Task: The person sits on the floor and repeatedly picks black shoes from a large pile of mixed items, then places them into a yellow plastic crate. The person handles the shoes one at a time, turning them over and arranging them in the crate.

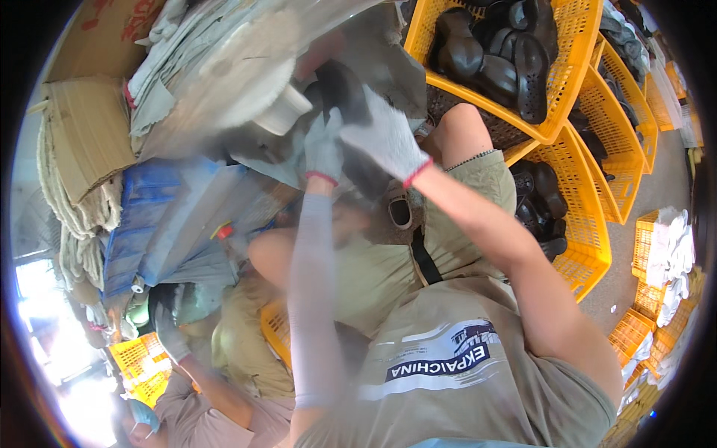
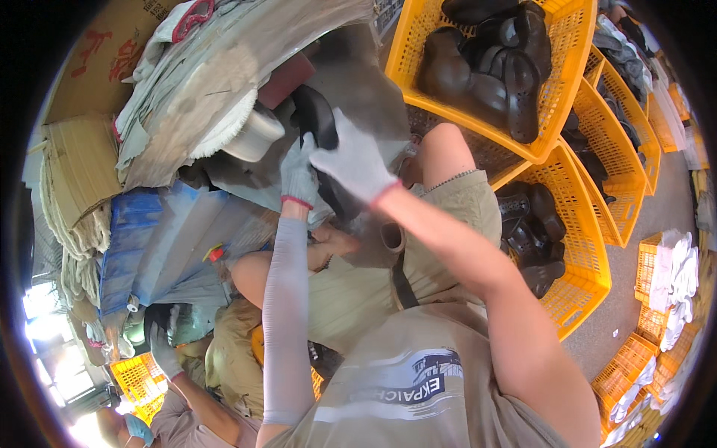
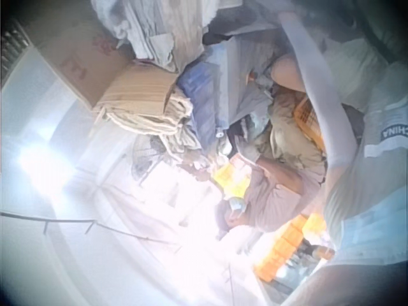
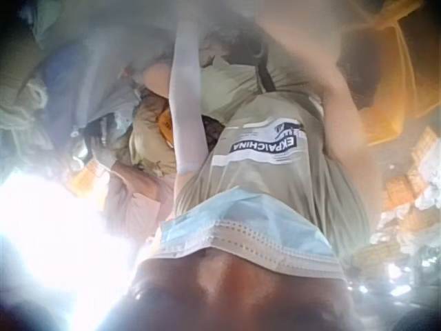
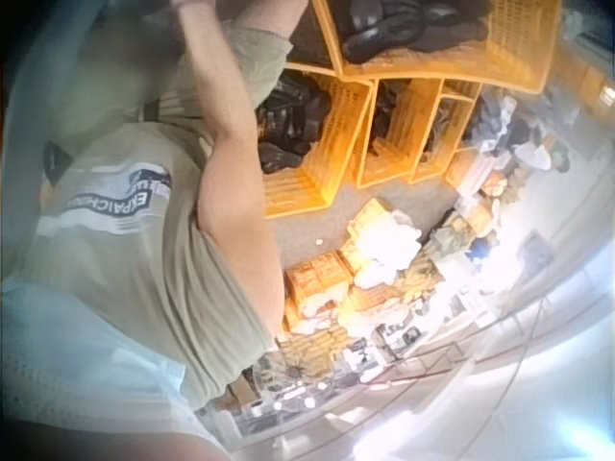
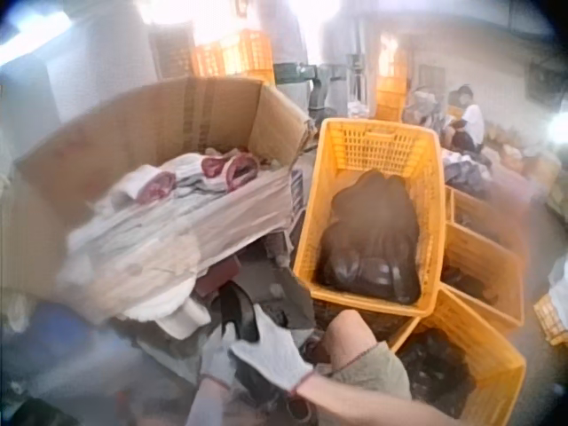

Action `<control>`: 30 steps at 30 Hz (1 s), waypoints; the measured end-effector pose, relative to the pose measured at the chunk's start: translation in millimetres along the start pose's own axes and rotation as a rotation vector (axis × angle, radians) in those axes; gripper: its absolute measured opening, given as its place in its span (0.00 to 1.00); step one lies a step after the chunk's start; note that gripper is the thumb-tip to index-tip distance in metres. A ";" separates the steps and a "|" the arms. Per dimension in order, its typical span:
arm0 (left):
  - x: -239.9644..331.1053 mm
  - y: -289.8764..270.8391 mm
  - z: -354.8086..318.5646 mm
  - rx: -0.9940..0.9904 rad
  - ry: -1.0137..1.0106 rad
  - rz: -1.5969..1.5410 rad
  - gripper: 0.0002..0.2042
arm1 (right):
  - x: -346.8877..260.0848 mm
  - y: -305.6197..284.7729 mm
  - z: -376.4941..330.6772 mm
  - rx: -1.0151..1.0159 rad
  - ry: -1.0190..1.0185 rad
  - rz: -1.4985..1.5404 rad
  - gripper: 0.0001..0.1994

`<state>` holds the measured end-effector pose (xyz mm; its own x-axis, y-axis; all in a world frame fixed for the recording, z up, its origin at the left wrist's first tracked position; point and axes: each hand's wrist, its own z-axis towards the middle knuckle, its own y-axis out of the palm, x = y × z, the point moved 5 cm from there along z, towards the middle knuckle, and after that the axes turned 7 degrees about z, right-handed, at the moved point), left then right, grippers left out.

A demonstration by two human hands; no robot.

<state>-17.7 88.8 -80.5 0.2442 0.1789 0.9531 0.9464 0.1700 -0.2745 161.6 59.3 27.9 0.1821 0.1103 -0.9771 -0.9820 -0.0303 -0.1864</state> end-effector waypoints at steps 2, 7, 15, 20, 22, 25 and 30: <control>9.9 5.2 -17.9 -0.062 -0.055 0.015 0.20 | 11.8 -2.5 -31.7 0.020 -0.002 -0.062 0.48; 60.3 15.0 -41.1 -0.176 0.040 -0.024 0.24 | 12.9 -26.8 -65.0 0.102 -0.307 -0.074 0.50; -27.0 7.2 -23.0 0.005 -0.362 -0.016 0.21 | -27.7 -19.7 -95.8 -0.371 -0.354 -0.757 0.29; -94.2 -25.2 23.1 0.601 -0.202 -0.096 0.18 | -50.1 8.1 -81.6 -0.280 -0.450 -0.288 0.22; -91.5 -29.0 40.1 0.715 -0.279 -0.091 0.13 | -48.3 35.4 -59.3 -0.237 -0.263 -0.417 0.23; -56.5 -12.4 36.0 0.419 -0.291 -0.081 0.13 | -81.4 61.1 -50.3 -0.293 -0.398 -0.535 0.23; -5.5 4.7 -44.8 0.473 0.024 -0.271 0.15 | -95.8 44.6 -80.6 -0.318 -0.367 -0.636 0.25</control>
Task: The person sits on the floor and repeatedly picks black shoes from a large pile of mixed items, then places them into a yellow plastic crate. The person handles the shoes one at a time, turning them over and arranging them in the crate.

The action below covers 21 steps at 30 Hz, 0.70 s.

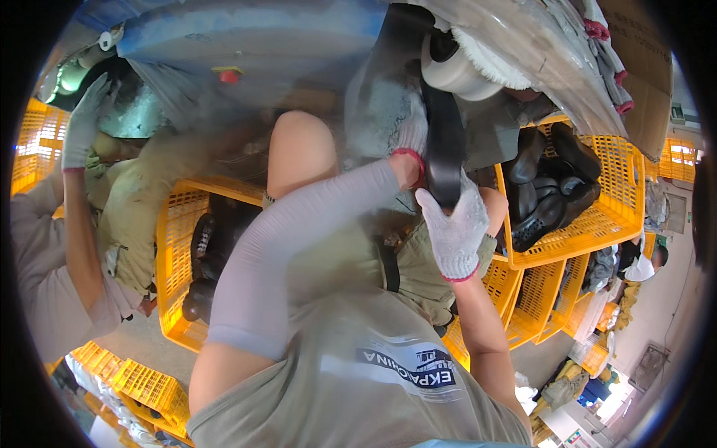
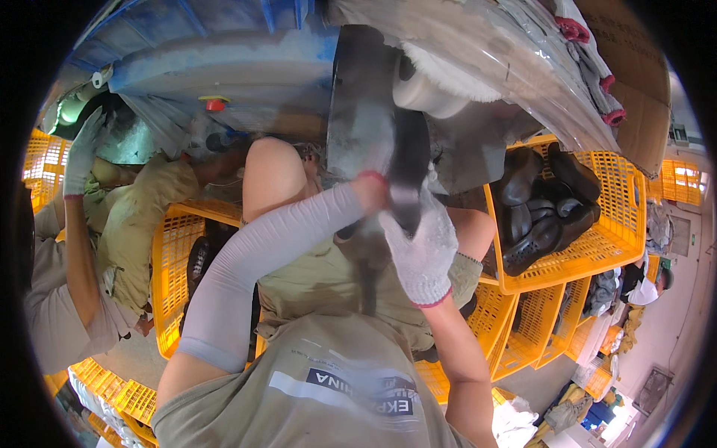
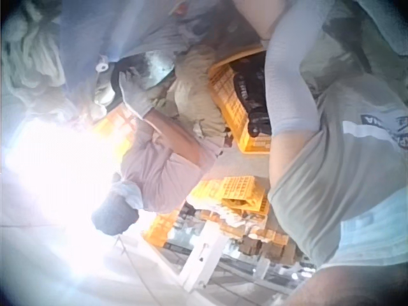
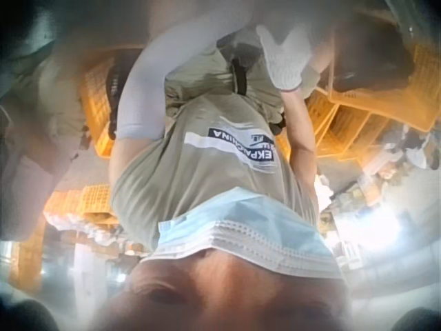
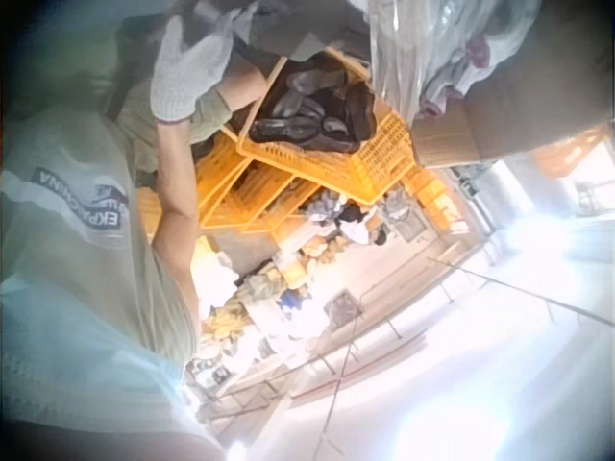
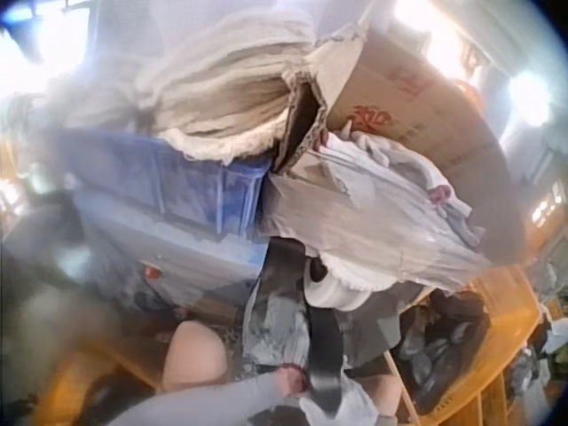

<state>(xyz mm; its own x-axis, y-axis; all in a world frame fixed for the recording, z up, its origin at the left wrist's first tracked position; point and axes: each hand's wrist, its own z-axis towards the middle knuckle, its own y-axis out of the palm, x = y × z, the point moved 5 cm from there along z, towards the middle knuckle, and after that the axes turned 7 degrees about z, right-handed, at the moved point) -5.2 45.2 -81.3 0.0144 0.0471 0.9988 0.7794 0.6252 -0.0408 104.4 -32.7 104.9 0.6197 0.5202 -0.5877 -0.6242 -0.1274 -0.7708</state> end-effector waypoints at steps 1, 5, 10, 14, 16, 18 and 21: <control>-4.7 -1.9 0.7 -0.015 -0.029 0.011 0.15 | 6.0 -0.4 -4.0 0.032 -0.075 -0.010 0.25; -45.0 -3.4 50.7 -0.096 -0.238 0.287 0.16 | 62.7 41.3 28.8 0.127 -0.283 -0.022 0.23; -33.6 8.3 59.9 0.109 -0.181 -0.163 0.19 | 106.9 74.5 80.8 0.011 0.017 -0.128 0.23; -10.4 27.3 33.0 -0.053 -0.456 -1.311 0.23 | 67.5 51.1 81.3 0.000 -0.099 -0.054 0.22; -20.1 26.0 20.7 -0.097 -0.732 -1.048 0.21 | 63.6 40.9 72.6 -0.061 0.005 0.116 0.23; -35.4 18.5 18.8 -0.145 -0.932 -0.669 0.21 | 59.6 35.3 60.9 -0.079 -0.077 0.363 0.25; -31.2 15.2 52.3 -0.147 -0.658 -0.411 0.21 | 67.1 40.9 48.4 -0.100 -0.040 0.207 0.34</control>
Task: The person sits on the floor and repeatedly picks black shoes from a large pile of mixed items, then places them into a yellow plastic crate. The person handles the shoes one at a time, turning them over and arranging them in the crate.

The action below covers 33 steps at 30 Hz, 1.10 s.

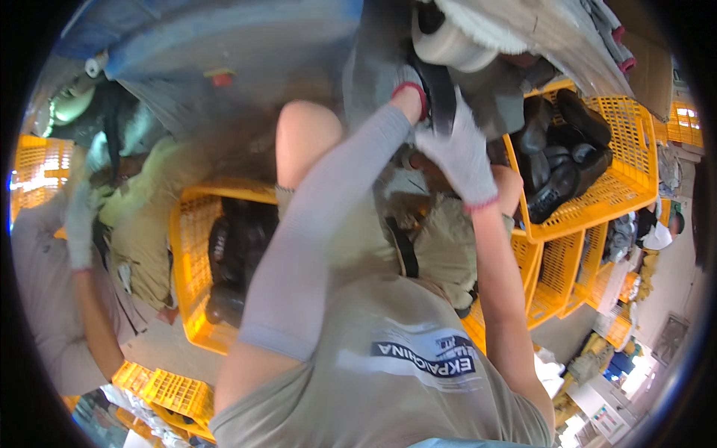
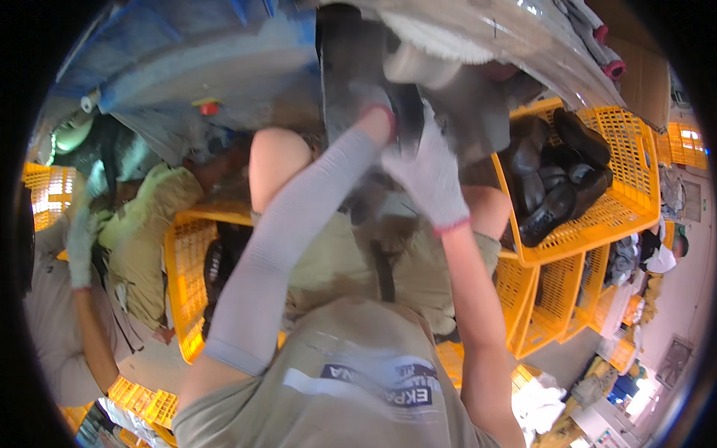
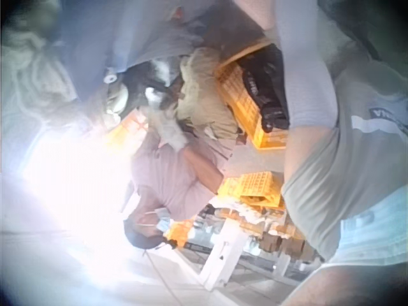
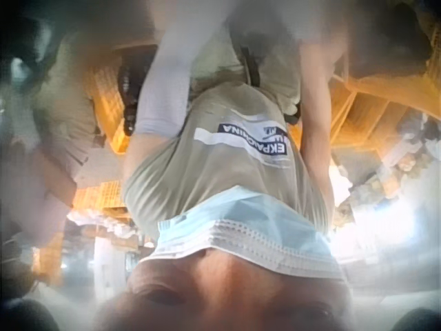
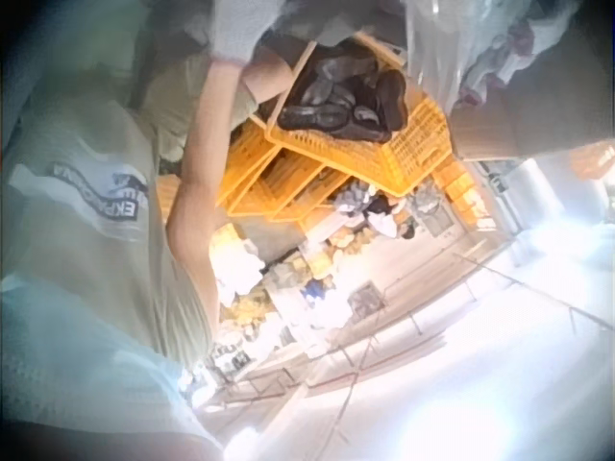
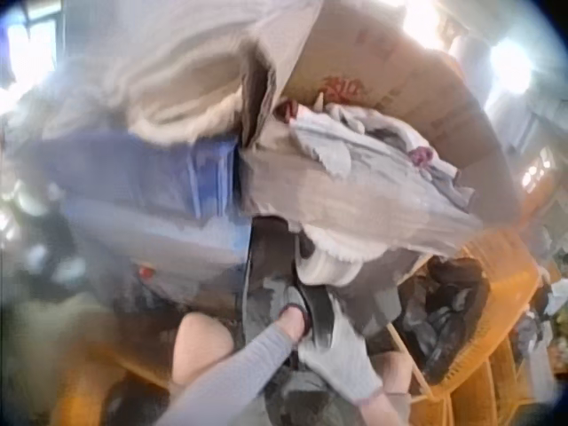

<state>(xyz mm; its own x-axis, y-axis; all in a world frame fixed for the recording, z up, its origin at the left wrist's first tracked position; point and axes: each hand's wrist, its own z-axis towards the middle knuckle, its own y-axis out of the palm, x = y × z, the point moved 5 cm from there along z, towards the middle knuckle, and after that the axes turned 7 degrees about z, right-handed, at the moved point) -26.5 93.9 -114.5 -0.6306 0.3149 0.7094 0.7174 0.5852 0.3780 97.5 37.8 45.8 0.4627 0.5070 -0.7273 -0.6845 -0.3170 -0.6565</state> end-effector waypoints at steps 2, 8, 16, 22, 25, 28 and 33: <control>14.9 1.2 4.7 0.074 0.126 0.120 0.22 | 1.2 3.9 8.2 -0.098 0.063 -0.190 0.27; 22.2 12.4 -41.8 0.060 0.417 0.147 0.23 | -57.2 -29.1 -18.8 -0.004 -0.042 -0.212 0.17; 27.0 3.3 -27.7 -0.106 0.261 0.145 0.25 | 3.4 -2.9 -14.2 0.218 -0.129 -0.121 0.14; 15.1 15.7 -26.4 -0.274 0.487 -0.456 0.24 | 36.7 7.0 27.7 0.242 -0.074 -0.168 0.19; -3.5 8.9 -19.3 -0.243 0.193 -0.448 0.24 | 15.0 -5.7 19.5 0.119 -0.142 0.056 0.26; 5.9 -14.2 -8.1 -0.179 0.167 -0.211 0.25 | 2.5 -13.2 23.0 -0.089 -0.051 0.085 0.36; 29.6 -19.6 -17.1 -0.106 0.225 -0.035 0.26 | 6.8 -18.3 34.8 -0.258 0.263 0.441 0.34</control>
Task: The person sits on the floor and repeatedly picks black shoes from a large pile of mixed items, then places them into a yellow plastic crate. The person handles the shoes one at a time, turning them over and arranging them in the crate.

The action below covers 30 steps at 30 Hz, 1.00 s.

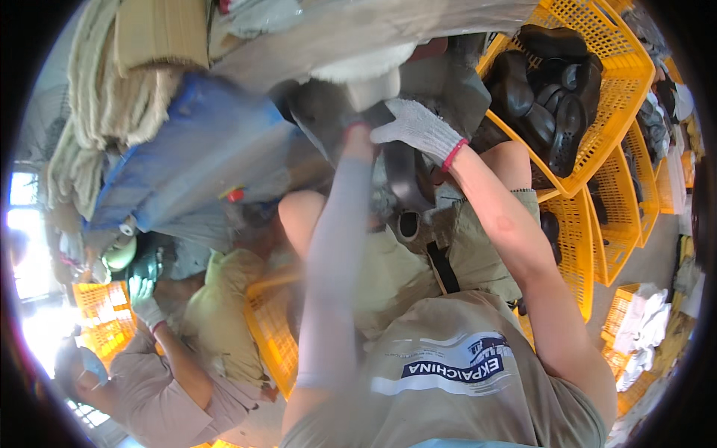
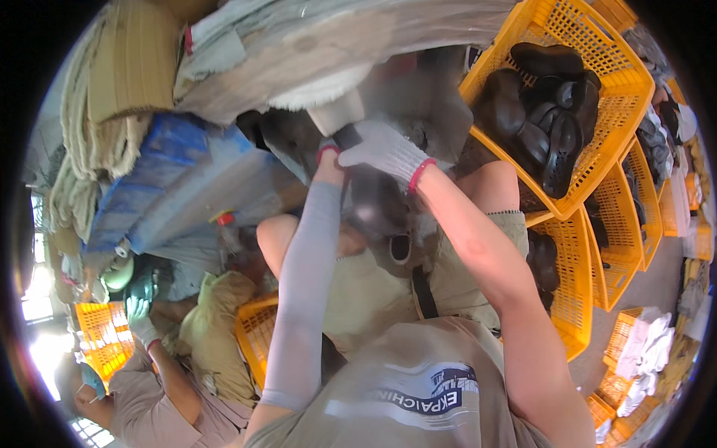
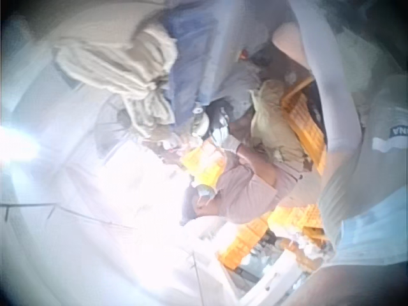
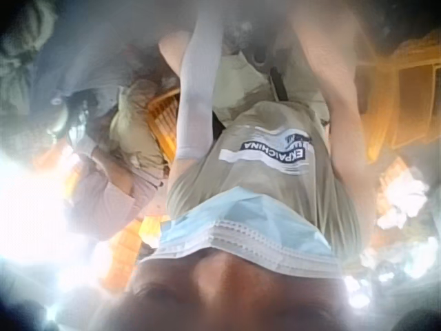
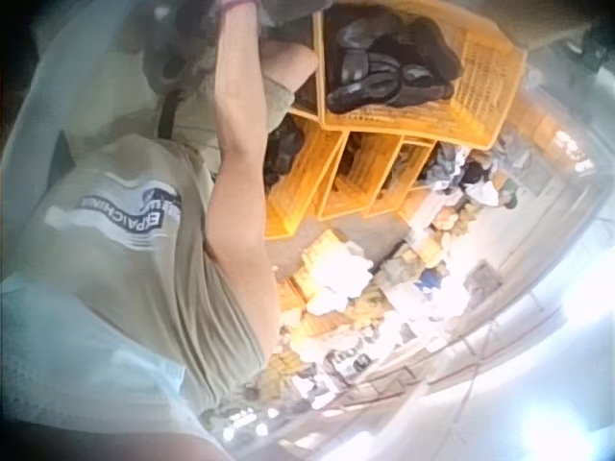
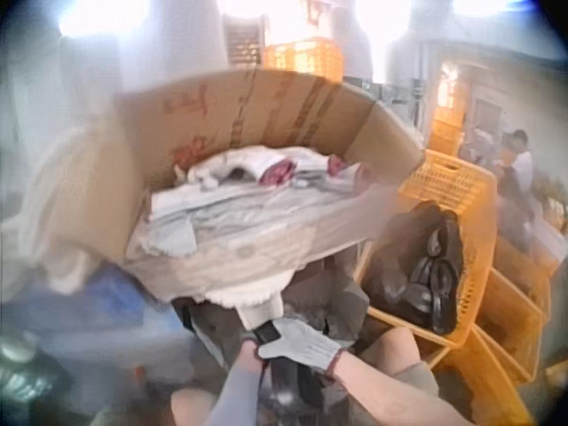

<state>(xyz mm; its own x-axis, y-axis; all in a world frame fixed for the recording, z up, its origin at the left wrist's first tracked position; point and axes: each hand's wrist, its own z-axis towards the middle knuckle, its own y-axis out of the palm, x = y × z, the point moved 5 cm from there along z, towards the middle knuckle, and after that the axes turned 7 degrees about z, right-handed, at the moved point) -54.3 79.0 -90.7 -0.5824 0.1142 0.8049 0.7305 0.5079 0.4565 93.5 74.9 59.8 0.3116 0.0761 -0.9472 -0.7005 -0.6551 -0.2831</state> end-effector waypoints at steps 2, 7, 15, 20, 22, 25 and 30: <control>3.4 16.7 -19.9 0.008 0.025 0.018 0.26 | -3.1 -3.3 -16.5 0.042 -0.149 -0.164 0.27; -3.6 70.4 -86.2 -0.012 0.124 -0.010 0.28 | 2.1 -34.8 -105.7 0.061 -0.270 -0.221 0.32; -137.9 274.1 -213.2 -0.428 -0.338 -0.141 0.31 | 16.1 -338.5 -130.1 0.567 -0.353 -0.424 0.15; -133.0 266.9 -199.2 -0.476 -0.339 0.071 0.27 | 240.6 -361.3 -83.3 0.862 0.400 -0.474 0.47; -102.8 242.5 -170.3 -0.531 -0.107 0.311 0.27 | 313.9 -327.0 -54.1 1.009 0.651 -0.400 0.51; -90.0 225.1 -137.2 -0.344 -0.192 0.313 0.26 | 326.1 -307.7 -19.7 1.078 0.392 -0.618 0.47; -78.5 248.7 -141.2 -0.444 -0.066 0.382 0.24 | 275.4 -332.7 -45.2 0.870 0.512 0.503 0.31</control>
<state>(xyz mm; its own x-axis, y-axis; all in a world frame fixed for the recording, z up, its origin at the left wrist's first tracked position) 223.5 75.8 13.2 -0.2595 0.2789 0.9246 0.9639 0.0164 0.2656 441.4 279.9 -100.1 -0.0455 -0.4971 -0.8665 -0.9676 0.2377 -0.0856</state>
